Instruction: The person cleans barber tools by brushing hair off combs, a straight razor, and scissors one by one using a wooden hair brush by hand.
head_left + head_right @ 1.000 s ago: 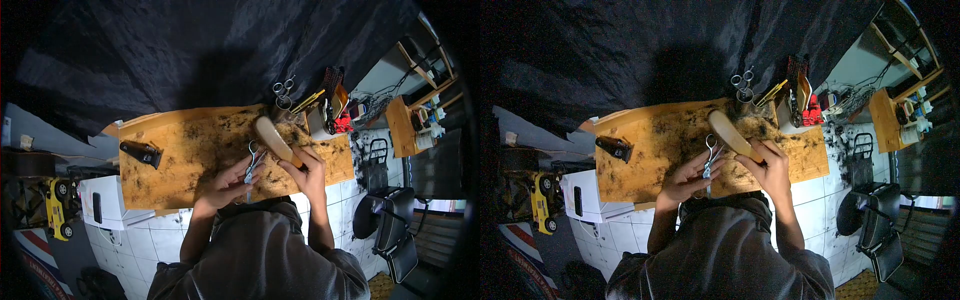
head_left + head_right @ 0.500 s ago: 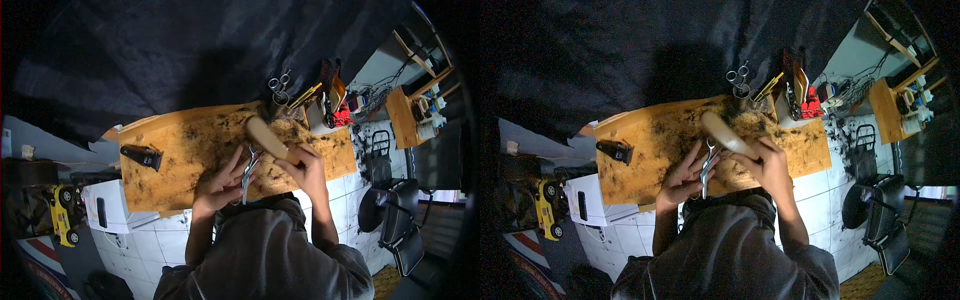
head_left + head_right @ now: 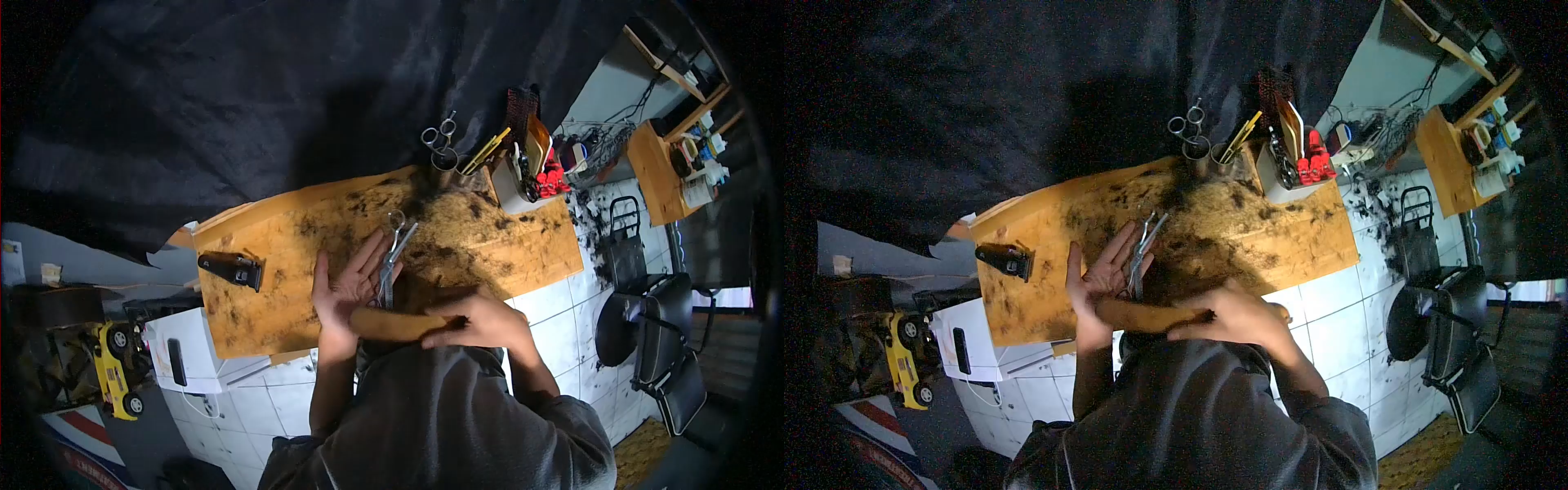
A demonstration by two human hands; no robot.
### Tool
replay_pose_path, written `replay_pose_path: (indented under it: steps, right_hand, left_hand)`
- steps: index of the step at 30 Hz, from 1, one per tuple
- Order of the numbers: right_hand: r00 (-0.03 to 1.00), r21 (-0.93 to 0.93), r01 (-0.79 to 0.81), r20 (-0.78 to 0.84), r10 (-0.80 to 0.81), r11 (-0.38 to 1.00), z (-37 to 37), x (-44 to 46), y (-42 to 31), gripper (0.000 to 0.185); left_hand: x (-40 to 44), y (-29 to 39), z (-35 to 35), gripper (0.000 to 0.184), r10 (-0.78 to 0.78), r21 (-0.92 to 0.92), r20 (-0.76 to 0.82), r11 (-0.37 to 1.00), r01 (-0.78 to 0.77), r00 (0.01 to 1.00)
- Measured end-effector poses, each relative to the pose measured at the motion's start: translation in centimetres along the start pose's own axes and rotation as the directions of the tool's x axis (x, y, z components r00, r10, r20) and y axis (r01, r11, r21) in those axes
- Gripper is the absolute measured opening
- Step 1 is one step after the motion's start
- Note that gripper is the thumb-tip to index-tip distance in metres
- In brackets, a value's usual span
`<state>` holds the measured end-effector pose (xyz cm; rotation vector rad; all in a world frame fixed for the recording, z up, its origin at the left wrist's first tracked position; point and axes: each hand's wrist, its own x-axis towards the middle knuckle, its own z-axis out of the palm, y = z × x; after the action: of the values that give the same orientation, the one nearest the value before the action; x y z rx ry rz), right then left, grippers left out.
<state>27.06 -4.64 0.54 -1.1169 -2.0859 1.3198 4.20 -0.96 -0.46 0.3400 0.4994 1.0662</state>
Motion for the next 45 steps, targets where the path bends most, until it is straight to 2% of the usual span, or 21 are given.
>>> replay_pose_path:
  steps: [3,6,7,8,11,12,15,16,17,18,19,20,22,23,25,31,36,38,40,42,45]
  right_hand:
    - [0.995,0.001,-0.011,0.104,0.011,1.000,-0.7,-0.4,0.3,0.053]
    - [0.972,0.005,-0.143,-0.186,0.141,0.990,-1.3,-0.1,-1.1,0.048]
    - [0.936,0.003,-0.189,-0.302,0.181,0.982,-1.2,0.2,-1.5,0.048]
    - [0.897,-0.014,-0.104,-0.433,0.087,0.995,-1.1,0.5,-1.8,0.047]
    - [0.941,-0.035,-0.269,-0.223,0.255,0.962,-1.5,-0.2,-1.9,0.047]
    - [0.984,-0.095,-0.088,-0.164,0.072,0.992,-1.0,-0.6,-0.7,0.046]
    - [0.998,-0.028,0.029,0.049,-0.028,0.999,-0.8,-1.7,1.1,0.058]
    - [0.998,0.029,0.056,-0.003,-0.056,0.998,-1.0,-2.2,1.1,0.054]
    - [0.988,0.083,0.028,-0.153,-0.015,0.996,-0.9,-2.3,1.1,0.050]
    - [0.954,0.140,0.007,-0.296,0.035,0.990,-1.0,-2.3,1.0,0.046]
    - [0.898,0.199,-0.006,-0.430,0.093,0.980,-1.1,-2.3,0.8,0.043]
    - [0.834,0.288,-0.162,-0.470,0.287,0.944,-1.3,-2.2,0.0,0.032]
    - [0.743,0.134,-0.180,-0.630,0.224,0.975,-1.3,-1.5,0.2,0.031]
    - [0.691,0.058,-0.197,-0.700,0.181,0.979,-1.3,-1.4,0.3,0.030]
    - [0.706,-0.022,-0.259,-0.687,0.173,0.966,-1.3,-1.8,0.7,0.029]
    - [0.733,-0.101,-0.227,-0.673,0.101,0.969,-0.2,-2.2,2.9,0.028]
    - [0.742,-0.229,-0.234,-0.670,0.021,0.945,0.7,-2.3,3.2,0.049]
    - [0.705,0.039,-0.273,-0.672,0.227,0.961,1.3,-1.8,3.8,0.047]
    - [0.718,-0.007,-0.280,-0.665,0.205,0.960,1.3,-2.0,3.8,0.044]
    - [0.785,-0.359,-0.231,-0.618,-0.045,0.904,1.1,-2.8,3.5,0.041]
    - [0.759,-0.402,-0.166,-0.635,-0.143,0.901,1.5,-3.1,3.3,0.036]
  left_hand:
    - [-0.1,0.0,0.5,0.090,-0.018,0.014,0.001,1.000,0.018,1.000]
    - [0.1,-0.7,-0.1,0.089,-0.035,0.044,0.075,0.999,0.031,0.997]
    - [0.1,-0.9,-0.4,0.089,-0.045,0.042,-0.004,0.998,0.045,0.999]
    - [-0.1,-1.2,-1.1,0.089,-0.055,0.042,-0.084,0.997,0.059,0.995]
    - [0.0,-1.0,0.0,0.080,-0.018,0.127,-0.048,0.992,0.024,0.999]
    - [0.1,-0.9,0.3,0.078,0.003,0.119,-0.034,0.993,0.001,0.999]
    - [0.5,-0.9,-0.1,0.065,0.053,0.135,0.043,0.989,-0.059,0.998]
    - [0.8,-0.9,-0.4,0.062,0.061,0.138,0.076,0.988,-0.071,0.995]
    - [0.8,-0.9,-0.6,0.059,0.067,0.141,0.109,0.987,-0.082,0.992]
    - [0.1,-1.0,-0.5,0.055,0.055,-0.126,0.085,0.991,-0.044,0.995]
    - [-0.2,-1.0,0.1,0.055,0.036,-0.115,0.045,0.993,-0.030,0.998]
    - [-0.3,-1.0,0.7,0.054,0.019,-0.104,0.007,0.994,-0.018,1.000]
    - [-0.4,-1.3,0.6,0.054,-0.024,-0.179,-0.024,0.984,0.019,0.999]
    - [-0.4,-1.3,0.8,0.054,-0.082,-0.352,-0.012,0.933,0.072,0.997]
    - [-0.4,-1.0,1.6,0.054,-0.186,-0.655,0.041,0.737,0.167,0.982]
    - [-1.2,-0.9,-0.7,0.054,-0.183,-0.528,0.177,0.812,0.251,0.967]
    - [-2.0,-1.6,0.6,0.049,-0.186,-0.478,0.111,0.851,0.216,0.976]
    - [-2.1,-1.8,1.0,0.046,-0.184,-0.401,0.079,0.894,0.200,0.980]
    - [-2.3,-2.0,1.4,0.043,-0.182,-0.316,0.058,0.929,0.191,0.982]
    - [-2.5,-2.4,1.6,0.041,-0.161,-0.253,0.021,0.954,0.161,0.987]
    - [-2.8,-2.9,1.6,0.036,-0.109,-0.089,-0.004,0.990,0.109,0.994]
